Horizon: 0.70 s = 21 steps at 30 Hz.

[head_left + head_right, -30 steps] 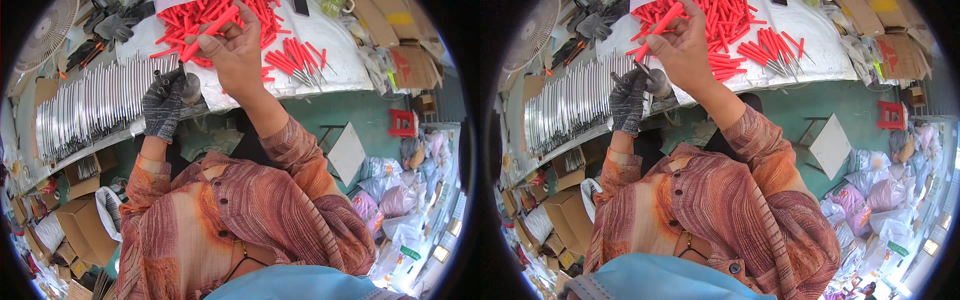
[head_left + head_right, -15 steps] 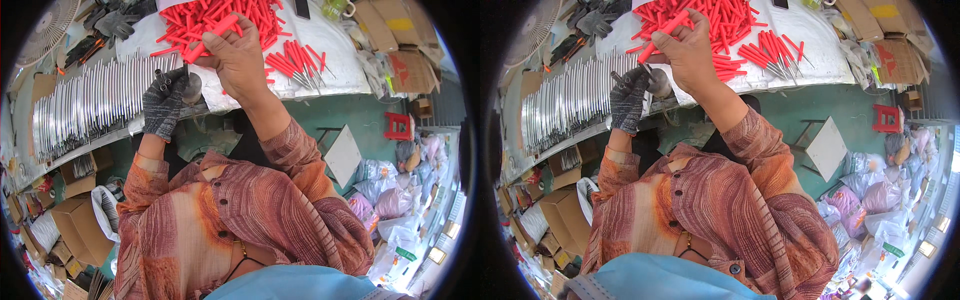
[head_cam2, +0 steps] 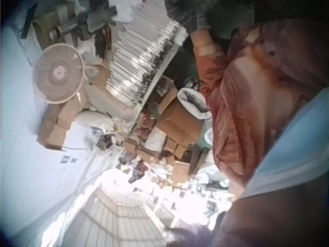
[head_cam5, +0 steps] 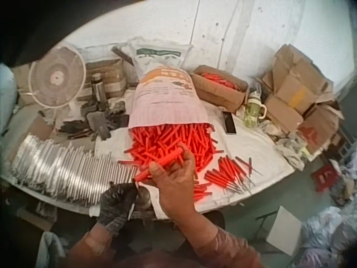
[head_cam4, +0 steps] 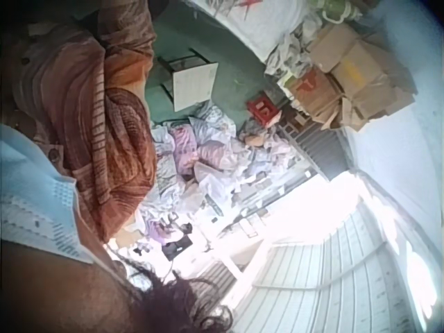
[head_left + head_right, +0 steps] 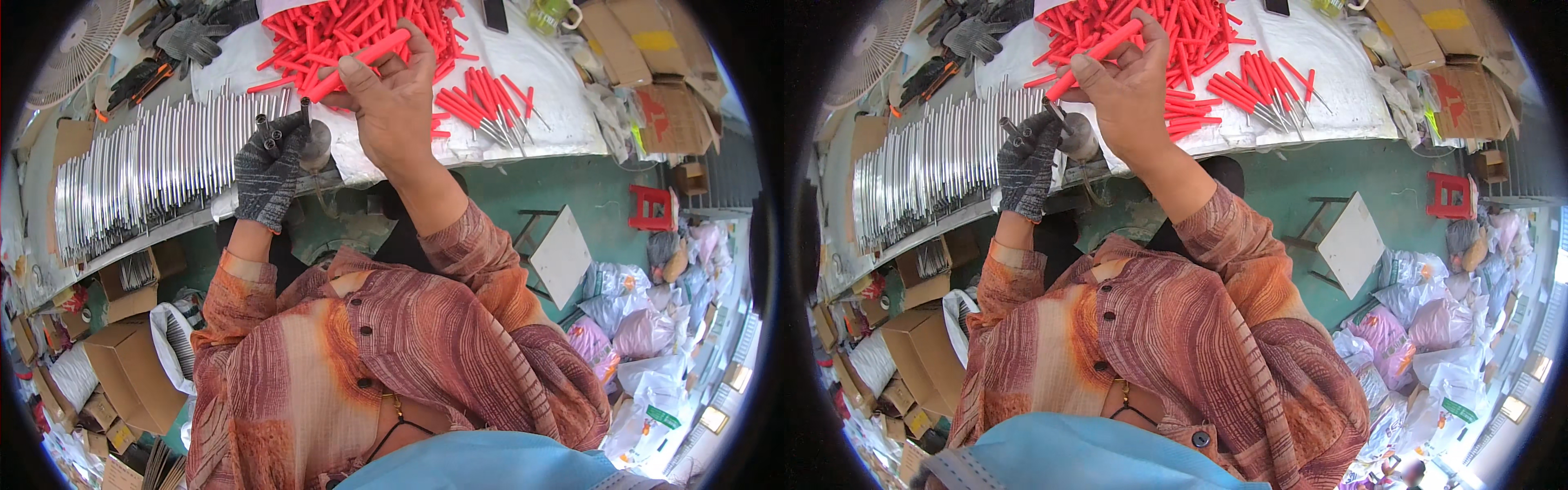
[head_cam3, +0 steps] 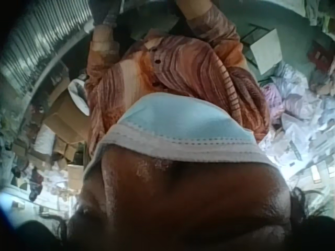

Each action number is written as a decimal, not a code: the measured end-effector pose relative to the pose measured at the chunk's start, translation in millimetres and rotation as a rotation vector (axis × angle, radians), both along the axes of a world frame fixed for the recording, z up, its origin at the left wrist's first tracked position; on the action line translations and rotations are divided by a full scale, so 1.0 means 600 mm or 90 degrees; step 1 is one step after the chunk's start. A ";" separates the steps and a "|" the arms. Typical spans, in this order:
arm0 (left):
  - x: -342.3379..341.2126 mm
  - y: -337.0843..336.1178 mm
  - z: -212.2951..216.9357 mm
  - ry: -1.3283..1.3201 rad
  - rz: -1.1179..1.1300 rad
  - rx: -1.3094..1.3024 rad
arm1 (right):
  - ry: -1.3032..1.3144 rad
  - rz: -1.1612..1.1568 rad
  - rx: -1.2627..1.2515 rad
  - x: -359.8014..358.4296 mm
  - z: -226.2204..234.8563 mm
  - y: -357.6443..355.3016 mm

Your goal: Assembling red plastic components onto metal pins at a factory workbench.

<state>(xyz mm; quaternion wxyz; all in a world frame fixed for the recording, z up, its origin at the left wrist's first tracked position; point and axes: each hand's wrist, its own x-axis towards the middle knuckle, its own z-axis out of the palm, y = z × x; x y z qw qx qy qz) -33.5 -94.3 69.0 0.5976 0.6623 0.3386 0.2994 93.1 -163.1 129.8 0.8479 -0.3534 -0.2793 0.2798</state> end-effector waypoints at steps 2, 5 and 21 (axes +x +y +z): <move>0.000 0.001 -0.004 0.001 0.003 -0.015 | -0.060 -0.058 -0.024 -0.008 0.003 0.001; 0.002 -0.003 -0.009 -0.023 0.009 0.050 | -0.201 -0.103 0.034 -0.006 -0.004 0.001; -0.034 0.037 -0.006 -0.174 0.009 -0.366 | -0.453 0.135 -0.214 -0.007 -0.046 0.018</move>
